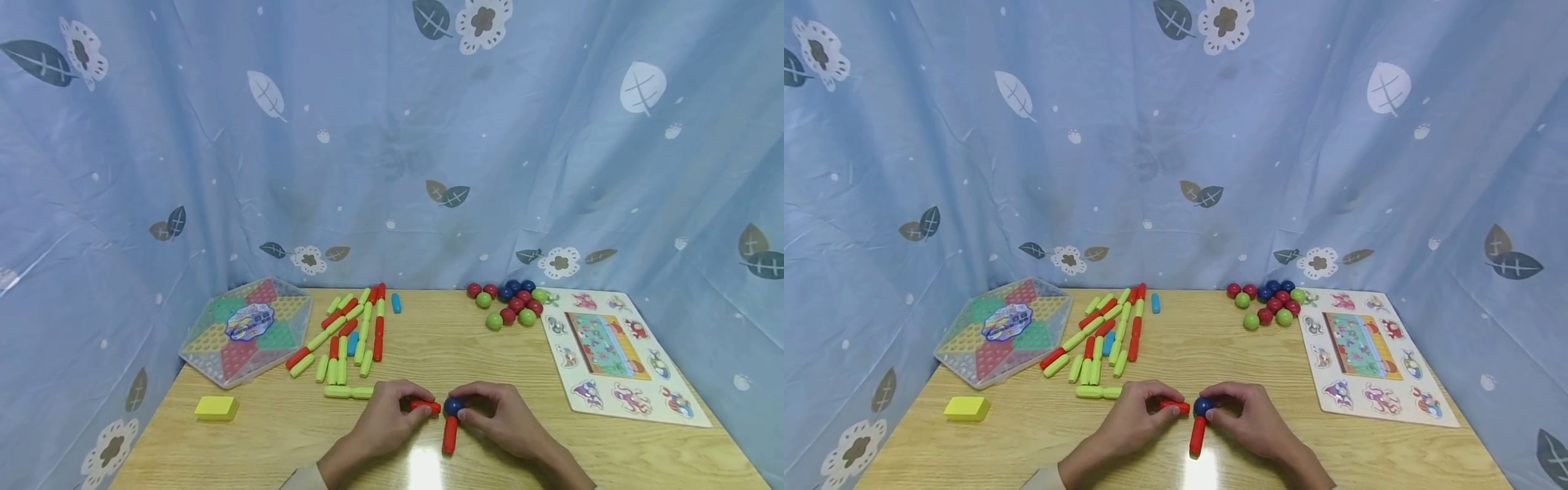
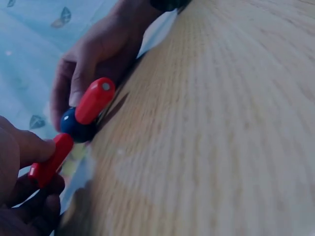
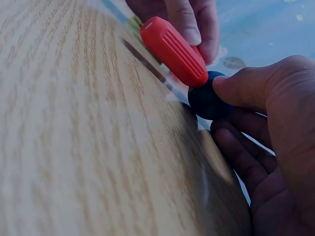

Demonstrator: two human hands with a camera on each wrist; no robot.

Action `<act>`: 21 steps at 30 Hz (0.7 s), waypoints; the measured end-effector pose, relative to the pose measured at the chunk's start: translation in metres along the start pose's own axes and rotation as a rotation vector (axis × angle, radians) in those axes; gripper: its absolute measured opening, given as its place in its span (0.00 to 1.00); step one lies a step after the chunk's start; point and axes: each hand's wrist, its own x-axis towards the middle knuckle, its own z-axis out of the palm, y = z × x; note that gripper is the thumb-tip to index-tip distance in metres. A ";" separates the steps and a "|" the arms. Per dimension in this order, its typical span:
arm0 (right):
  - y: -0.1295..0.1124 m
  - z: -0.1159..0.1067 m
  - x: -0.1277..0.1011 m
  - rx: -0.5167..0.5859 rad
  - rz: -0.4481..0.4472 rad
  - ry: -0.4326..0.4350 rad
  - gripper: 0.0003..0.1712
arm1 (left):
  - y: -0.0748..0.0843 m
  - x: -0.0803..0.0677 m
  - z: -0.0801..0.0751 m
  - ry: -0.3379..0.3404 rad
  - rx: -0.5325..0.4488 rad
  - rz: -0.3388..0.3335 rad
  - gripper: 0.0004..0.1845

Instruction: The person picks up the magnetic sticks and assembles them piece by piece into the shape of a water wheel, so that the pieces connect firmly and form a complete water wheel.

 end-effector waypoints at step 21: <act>0.001 0.000 0.001 0.061 -0.005 -0.004 0.17 | 0.000 0.004 0.011 0.010 0.177 0.039 0.08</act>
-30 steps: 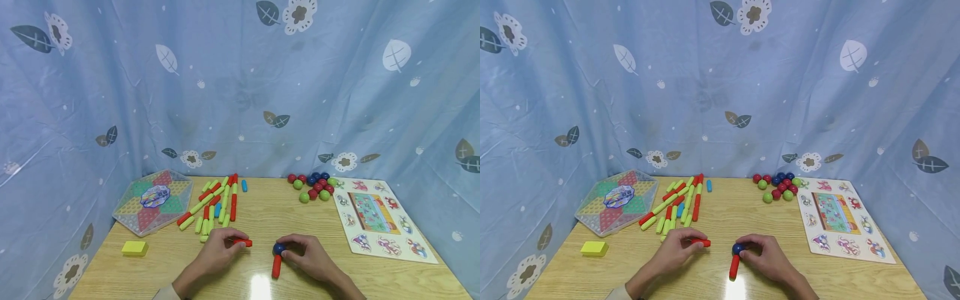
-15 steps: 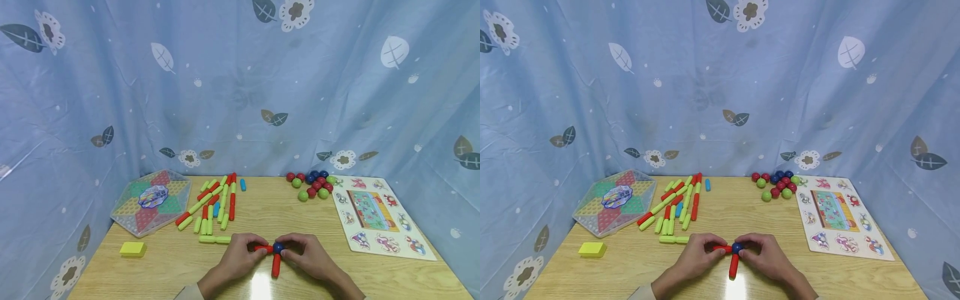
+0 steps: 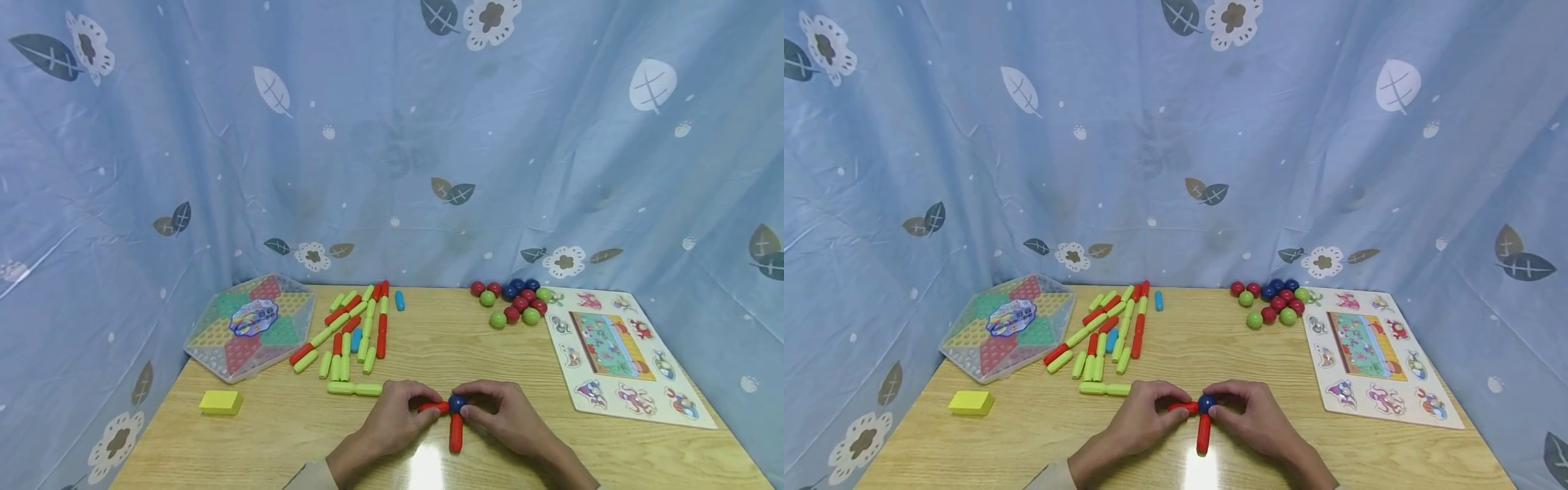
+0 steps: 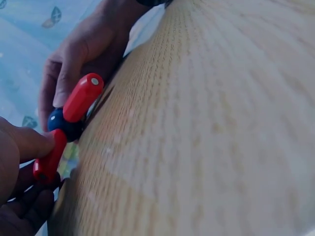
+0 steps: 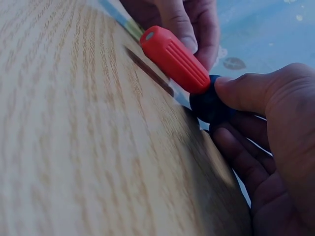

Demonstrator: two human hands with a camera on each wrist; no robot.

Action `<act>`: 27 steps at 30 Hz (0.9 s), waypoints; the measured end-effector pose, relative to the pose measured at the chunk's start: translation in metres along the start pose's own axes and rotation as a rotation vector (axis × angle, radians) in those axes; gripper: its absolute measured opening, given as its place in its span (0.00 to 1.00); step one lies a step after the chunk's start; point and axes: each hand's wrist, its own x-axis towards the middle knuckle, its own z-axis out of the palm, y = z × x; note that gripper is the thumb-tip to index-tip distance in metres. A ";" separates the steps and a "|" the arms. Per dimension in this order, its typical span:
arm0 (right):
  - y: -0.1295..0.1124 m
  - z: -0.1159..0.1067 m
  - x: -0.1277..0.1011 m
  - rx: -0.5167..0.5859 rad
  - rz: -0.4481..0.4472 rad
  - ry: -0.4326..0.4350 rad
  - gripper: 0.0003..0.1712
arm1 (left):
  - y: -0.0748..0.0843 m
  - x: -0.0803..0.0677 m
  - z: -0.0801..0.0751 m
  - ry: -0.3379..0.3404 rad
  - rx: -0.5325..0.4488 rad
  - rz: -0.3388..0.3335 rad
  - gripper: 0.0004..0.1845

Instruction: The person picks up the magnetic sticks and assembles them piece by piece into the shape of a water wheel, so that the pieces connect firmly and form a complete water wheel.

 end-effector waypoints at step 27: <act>-0.003 -0.002 -0.001 0.019 0.056 -0.018 0.16 | -0.055 -0.060 -0.127 -0.194 -0.530 -0.009 0.20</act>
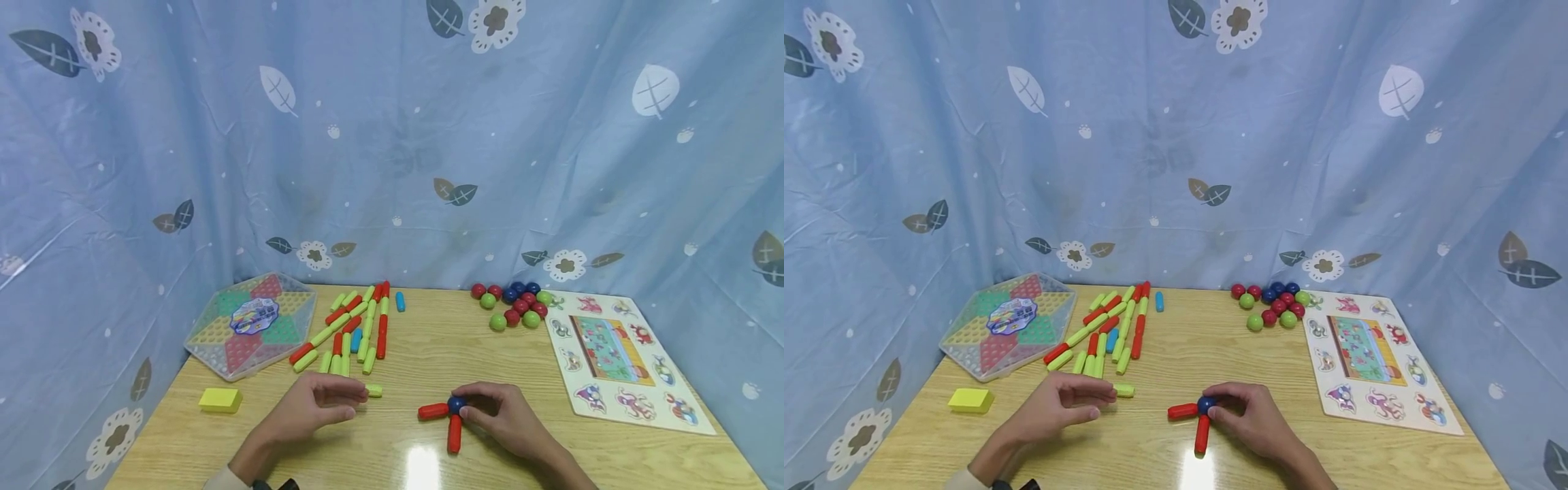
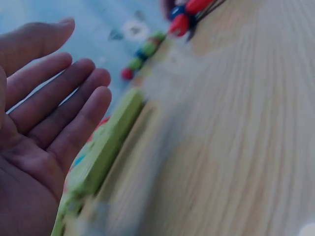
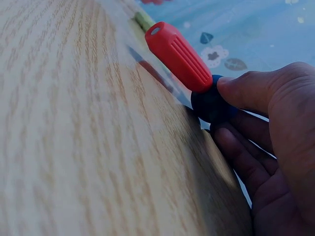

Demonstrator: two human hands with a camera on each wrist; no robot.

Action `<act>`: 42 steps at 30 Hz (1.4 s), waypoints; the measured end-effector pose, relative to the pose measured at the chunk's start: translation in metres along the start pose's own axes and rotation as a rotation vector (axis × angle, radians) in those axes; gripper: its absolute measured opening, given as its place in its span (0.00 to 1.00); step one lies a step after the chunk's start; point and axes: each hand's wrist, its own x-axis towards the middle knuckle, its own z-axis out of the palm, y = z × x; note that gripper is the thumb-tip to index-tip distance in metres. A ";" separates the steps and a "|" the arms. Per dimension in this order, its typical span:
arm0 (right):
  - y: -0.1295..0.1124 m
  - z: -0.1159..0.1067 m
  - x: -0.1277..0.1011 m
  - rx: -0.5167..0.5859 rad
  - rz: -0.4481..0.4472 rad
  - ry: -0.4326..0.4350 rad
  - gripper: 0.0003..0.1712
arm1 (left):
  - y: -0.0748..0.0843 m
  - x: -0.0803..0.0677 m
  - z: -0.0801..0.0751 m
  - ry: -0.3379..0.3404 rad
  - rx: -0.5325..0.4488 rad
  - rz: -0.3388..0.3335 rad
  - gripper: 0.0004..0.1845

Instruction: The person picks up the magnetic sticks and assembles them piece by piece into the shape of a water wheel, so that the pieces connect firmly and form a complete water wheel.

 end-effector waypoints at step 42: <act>-0.002 0.001 0.000 0.002 -0.012 -0.008 0.16 | -0.012 0.011 0.014 0.273 1.075 0.175 0.11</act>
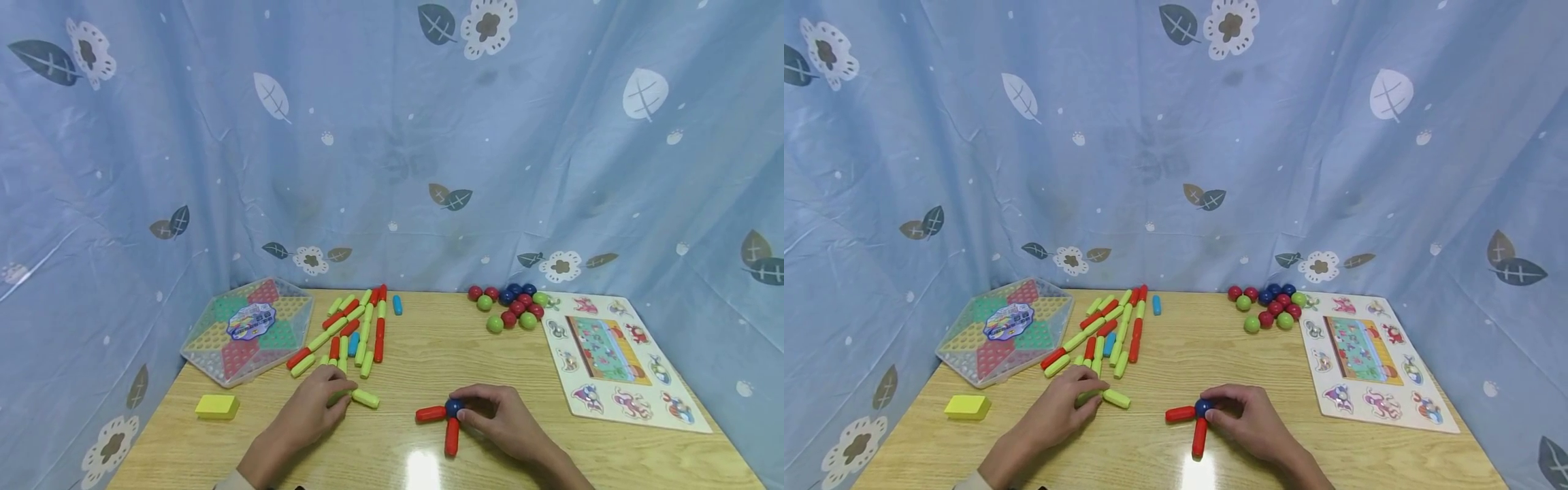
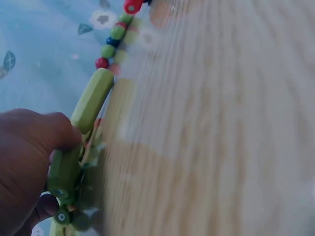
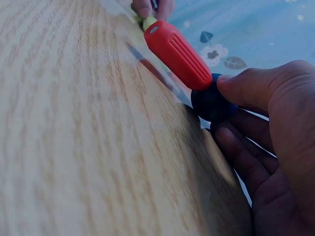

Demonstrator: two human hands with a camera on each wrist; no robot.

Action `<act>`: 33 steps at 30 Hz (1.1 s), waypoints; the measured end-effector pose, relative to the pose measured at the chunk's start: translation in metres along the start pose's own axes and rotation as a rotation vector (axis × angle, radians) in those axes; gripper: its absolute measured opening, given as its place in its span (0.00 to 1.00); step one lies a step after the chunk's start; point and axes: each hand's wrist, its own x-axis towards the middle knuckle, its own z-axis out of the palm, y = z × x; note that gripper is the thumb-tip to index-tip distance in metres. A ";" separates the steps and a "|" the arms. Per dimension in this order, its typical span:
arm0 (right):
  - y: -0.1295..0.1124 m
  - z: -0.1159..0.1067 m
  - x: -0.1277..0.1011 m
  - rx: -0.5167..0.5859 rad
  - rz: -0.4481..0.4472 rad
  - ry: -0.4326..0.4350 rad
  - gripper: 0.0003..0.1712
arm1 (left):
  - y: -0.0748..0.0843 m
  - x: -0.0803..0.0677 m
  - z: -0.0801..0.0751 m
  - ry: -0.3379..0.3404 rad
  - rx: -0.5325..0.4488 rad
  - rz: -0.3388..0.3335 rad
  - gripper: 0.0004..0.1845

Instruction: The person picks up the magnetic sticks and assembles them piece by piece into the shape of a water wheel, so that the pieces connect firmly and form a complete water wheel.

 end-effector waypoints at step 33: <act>0.006 -0.005 0.002 0.005 -0.085 -0.092 0.15 | 0.075 0.044 0.044 -0.099 -0.594 -0.070 0.11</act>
